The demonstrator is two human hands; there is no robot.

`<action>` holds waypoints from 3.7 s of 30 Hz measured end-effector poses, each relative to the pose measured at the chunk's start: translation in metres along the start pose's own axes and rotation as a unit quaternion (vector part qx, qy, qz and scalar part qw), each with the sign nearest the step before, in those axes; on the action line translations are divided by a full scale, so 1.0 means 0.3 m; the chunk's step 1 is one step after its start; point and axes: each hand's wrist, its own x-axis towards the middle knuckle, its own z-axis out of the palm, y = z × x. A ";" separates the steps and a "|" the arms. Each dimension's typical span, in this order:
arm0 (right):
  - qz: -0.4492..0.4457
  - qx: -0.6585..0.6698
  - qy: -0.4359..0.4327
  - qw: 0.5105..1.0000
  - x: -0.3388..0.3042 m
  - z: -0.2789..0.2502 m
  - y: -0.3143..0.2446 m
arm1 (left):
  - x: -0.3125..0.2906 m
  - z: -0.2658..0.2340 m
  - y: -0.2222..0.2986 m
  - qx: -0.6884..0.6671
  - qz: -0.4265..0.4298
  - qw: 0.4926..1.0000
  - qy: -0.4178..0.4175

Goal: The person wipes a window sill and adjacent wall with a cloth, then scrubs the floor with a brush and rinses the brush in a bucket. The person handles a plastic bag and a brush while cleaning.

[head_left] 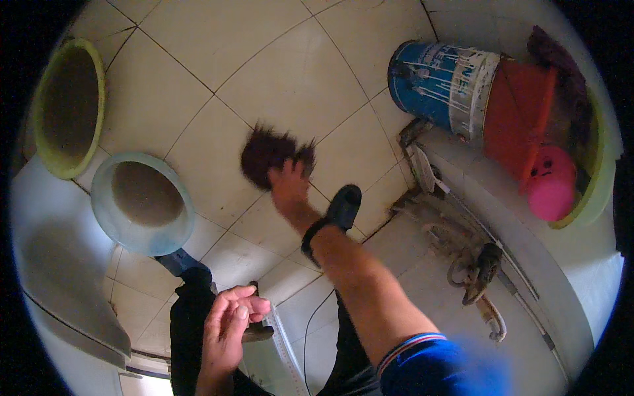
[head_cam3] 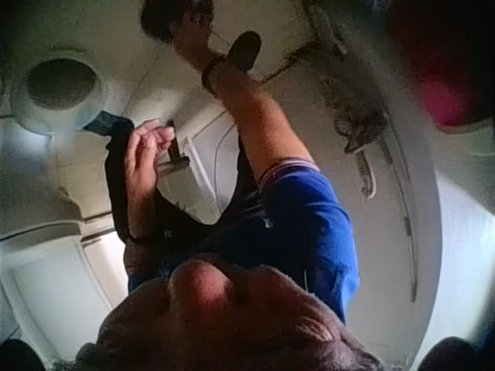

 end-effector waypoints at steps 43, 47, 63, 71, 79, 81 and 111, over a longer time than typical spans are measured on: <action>-0.121 0.096 -0.157 0.975 -0.190 0.336 -0.163 | 0.073 -0.049 -0.139 0.035 -0.024 0.999 0.004; -0.018 0.108 -0.013 0.994 -0.003 0.094 0.098 | 0.054 -0.060 -0.135 -0.006 -0.006 1.000 -0.006; -0.062 0.152 0.014 0.986 -0.050 0.209 -0.277 | -0.031 -0.127 -0.103 -0.036 0.023 0.999 -0.012; 0.023 0.221 -0.178 0.959 -0.450 0.217 -0.172 | -0.024 -0.139 -0.173 -0.037 0.052 0.998 -0.026; 0.068 0.224 -0.061 0.970 -0.658 -0.246 0.215 | 0.033 -0.090 -0.222 0.030 -0.041 0.998 -0.035; 0.047 0.160 0.016 0.986 -0.602 -0.308 0.277 | 0.046 -0.082 -0.232 0.016 -0.018 0.999 -0.043; 0.173 0.035 0.095 0.980 -0.211 0.343 1.322 | 0.179 0.198 -0.549 0.305 -0.104 0.945 0.062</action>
